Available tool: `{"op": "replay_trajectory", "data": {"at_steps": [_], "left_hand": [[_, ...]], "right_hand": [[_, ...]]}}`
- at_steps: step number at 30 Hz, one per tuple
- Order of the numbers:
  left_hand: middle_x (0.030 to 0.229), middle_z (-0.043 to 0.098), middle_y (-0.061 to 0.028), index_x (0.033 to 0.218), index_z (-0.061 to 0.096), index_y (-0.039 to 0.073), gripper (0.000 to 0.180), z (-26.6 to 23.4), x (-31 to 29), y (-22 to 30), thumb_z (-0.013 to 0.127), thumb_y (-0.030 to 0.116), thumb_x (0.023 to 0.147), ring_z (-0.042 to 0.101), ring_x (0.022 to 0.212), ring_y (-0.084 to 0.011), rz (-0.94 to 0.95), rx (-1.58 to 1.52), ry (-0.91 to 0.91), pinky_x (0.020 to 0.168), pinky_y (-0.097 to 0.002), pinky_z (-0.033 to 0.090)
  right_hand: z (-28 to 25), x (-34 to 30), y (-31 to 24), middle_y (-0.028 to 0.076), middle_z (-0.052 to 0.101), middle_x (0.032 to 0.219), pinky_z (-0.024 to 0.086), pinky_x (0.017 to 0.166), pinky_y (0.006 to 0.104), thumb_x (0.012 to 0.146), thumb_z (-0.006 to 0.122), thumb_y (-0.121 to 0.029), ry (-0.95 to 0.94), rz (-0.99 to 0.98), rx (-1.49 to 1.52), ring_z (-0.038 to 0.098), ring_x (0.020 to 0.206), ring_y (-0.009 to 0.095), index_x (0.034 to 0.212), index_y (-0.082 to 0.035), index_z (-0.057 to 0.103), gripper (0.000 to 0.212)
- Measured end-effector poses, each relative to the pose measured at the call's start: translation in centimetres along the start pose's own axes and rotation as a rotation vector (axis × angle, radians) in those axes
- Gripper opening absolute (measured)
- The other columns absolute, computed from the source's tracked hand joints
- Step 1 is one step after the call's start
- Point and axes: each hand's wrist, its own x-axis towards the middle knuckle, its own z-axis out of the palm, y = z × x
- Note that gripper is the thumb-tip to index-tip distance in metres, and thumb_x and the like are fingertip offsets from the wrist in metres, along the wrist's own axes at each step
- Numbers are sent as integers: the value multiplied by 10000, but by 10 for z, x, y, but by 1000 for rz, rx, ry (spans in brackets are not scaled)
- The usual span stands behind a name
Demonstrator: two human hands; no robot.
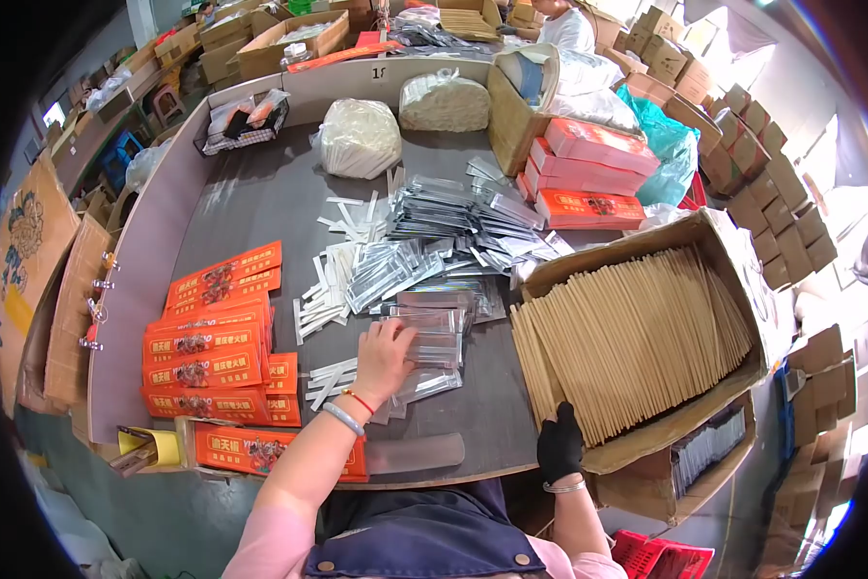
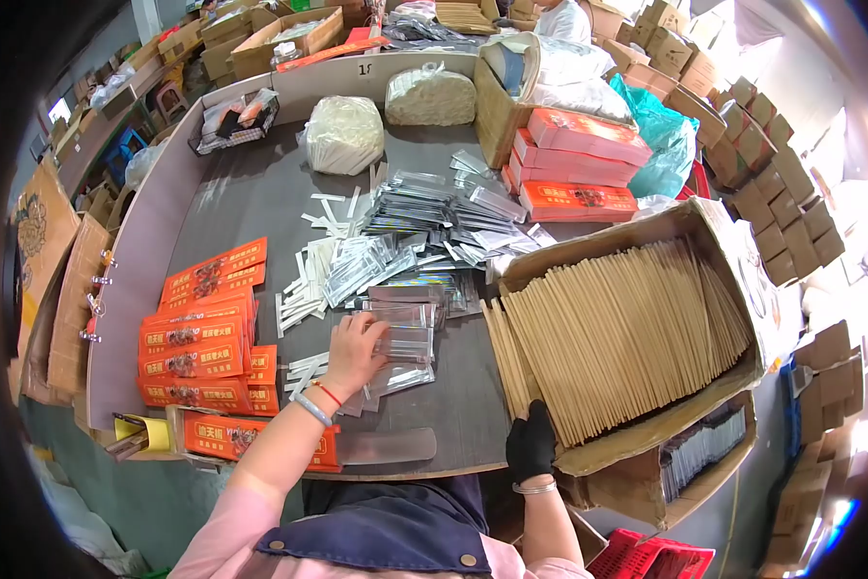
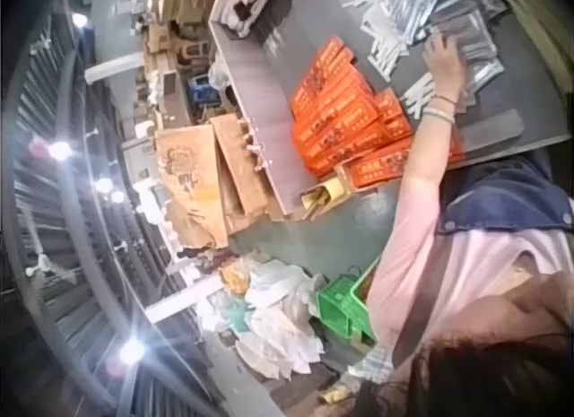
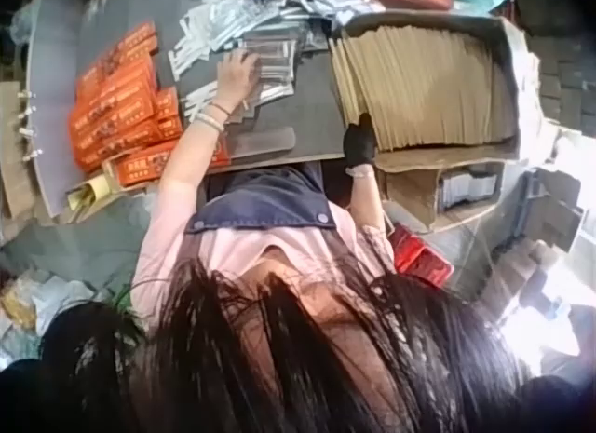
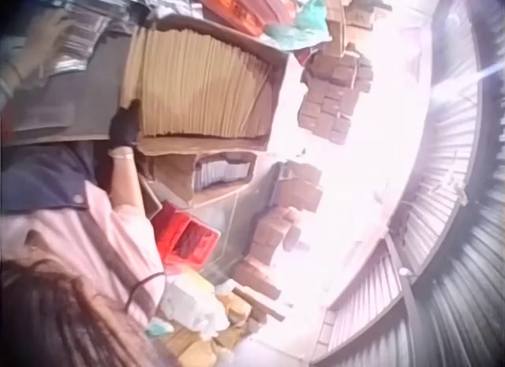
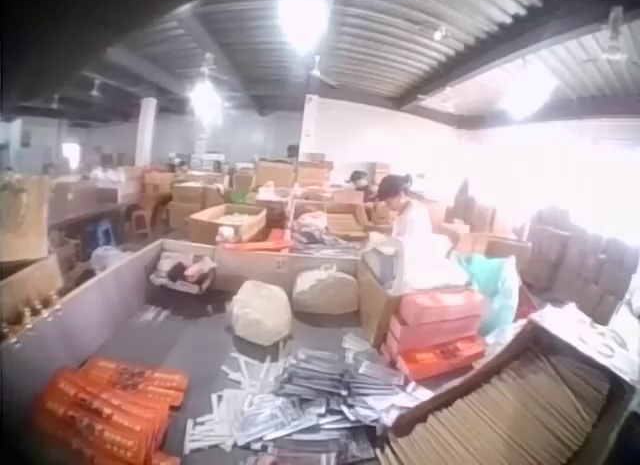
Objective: Manually placing pairs of wooden chopsticks into plastic sleeves at a production table.
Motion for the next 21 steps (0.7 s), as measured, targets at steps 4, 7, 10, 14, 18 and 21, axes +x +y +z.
{"op": "replay_trajectory", "data": {"at_steps": [4,7,10,14,18,21], "left_hand": [[1013,572,-20,1011,651,162,436,6,2,-4,812,123,608,537,986,-258,22,-9,-41,809,-409,429],[989,588,-4,984,664,165,372,10,0,-10,794,136,636,553,957,-233,135,42,-25,790,-394,420],[945,604,9,948,679,162,289,9,0,-16,771,150,674,569,913,-213,261,112,-11,770,-379,412],[852,617,12,889,696,152,181,3,10,-17,746,164,715,588,852,-201,374,132,26,750,-363,411],[784,606,13,863,696,154,116,-36,-9,16,730,197,761,582,811,-194,250,-53,-20,732,-361,414],[781,600,1,922,701,153,163,-66,-63,23,729,247,793,574,795,-207,356,-25,-258,739,-364,421]], "right_hand": [[24,-4,25,208,650,1003,514,801,416,985,486,-139,230,-286,-68,642,902,384,1162,55,511,264],[23,-14,-1,120,632,939,526,780,358,997,488,-119,-51,14,463,636,845,240,1127,45,523,212],[33,-22,-30,112,627,872,499,711,317,979,499,-107,62,-85,714,634,767,206,1035,0,550,132],[64,-24,-24,80,612,844,472,683,306,987,473,-77,64,-67,551,569,712,172,1045,-22,553,112],[52,-13,-5,49,590,854,451,717,282,986,485,-91,-32,10,775,539,772,143,1053,-37,556,111],[30,-9,-18,30,584,877,445,720,269,991,511,-91,41,-166,621,535,782,124,1028,-22,577,103]]}}
